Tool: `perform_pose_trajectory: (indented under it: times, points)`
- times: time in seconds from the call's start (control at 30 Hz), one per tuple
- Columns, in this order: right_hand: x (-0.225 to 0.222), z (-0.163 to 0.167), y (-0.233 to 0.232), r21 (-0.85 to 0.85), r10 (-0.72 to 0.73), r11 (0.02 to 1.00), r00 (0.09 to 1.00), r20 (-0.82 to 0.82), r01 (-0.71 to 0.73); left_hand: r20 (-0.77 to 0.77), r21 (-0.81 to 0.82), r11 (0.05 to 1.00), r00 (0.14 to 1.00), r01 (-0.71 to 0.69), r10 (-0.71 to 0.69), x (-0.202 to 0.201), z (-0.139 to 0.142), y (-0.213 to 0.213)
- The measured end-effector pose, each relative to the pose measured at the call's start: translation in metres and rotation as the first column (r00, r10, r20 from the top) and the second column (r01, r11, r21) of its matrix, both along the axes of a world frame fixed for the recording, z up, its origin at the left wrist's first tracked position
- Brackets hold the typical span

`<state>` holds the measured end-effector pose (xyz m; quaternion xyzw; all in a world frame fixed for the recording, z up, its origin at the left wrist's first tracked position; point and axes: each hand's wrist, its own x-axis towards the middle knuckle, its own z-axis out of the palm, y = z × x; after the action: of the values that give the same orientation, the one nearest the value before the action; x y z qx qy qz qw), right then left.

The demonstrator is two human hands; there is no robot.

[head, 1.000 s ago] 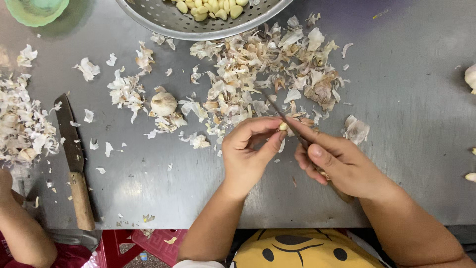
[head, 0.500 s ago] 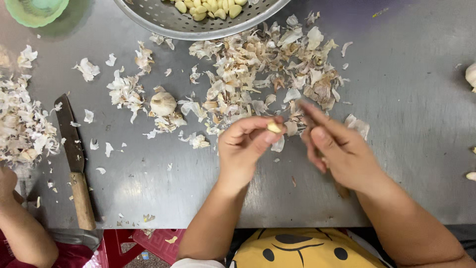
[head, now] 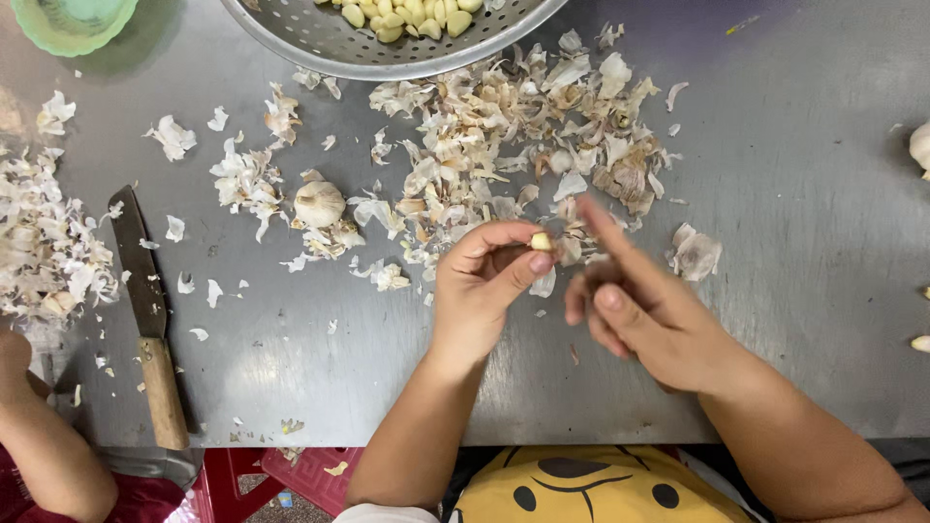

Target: The person peels garlic cloves one at a time at a stainless steel table, using a small knife to trim and remove the papery skins from each clove by hand, and drops the peeled cloves into a metal colander filled with other peeled cloves while discarding skins onto the table.

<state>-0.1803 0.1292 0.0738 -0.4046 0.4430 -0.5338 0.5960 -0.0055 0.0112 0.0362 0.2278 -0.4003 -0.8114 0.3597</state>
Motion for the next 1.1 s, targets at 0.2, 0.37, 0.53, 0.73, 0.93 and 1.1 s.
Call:
perform_pose_trajectory:
  times: [0.2, 0.37, 0.53, 0.73, 0.93, 1.1]
  points:
    - [-0.002, 0.001, 0.001, 0.086, 0.042, 0.995, 0.999, -0.007, -0.041, -0.042, -0.048, 0.999, 0.999, -0.016, 0.014, -0.001, -0.002, 0.003]
    - [-0.002, 0.000, 0.001, 0.136, -0.050, 0.990, 0.996, 0.069, 0.040, -0.085, -0.023, 1.000, 0.996, 0.011, -0.013, -0.001, -0.002, 0.004]
    - [0.004, -0.001, 0.000, 0.073, -0.152, 0.984, 0.980, -0.128, 0.162, -0.009, 0.042, 0.999, 1.000, 0.003, -0.002, -0.003, 0.000, 0.001]
    - [0.002, 0.001, 0.001, -0.006, -0.199, 0.980, 0.963, -0.183, 0.201, -0.033, 0.012, 0.999, 0.999, 0.033, -0.032, -0.007, 0.012, -0.001]
    - [0.004, -0.005, 0.005, -0.002, -0.116, 0.993, 0.991, -0.067, 0.116, -0.085, -0.037, 0.999, 0.996, 0.000, -0.003, -0.009, 0.009, 0.006]
    - [-0.007, -0.004, 0.002, 0.161, -0.462, 0.874, 0.886, -0.019, 0.459, -0.080, -0.041, 0.994, 0.992, -0.100, 0.096, -0.005, 0.002, 0.006]
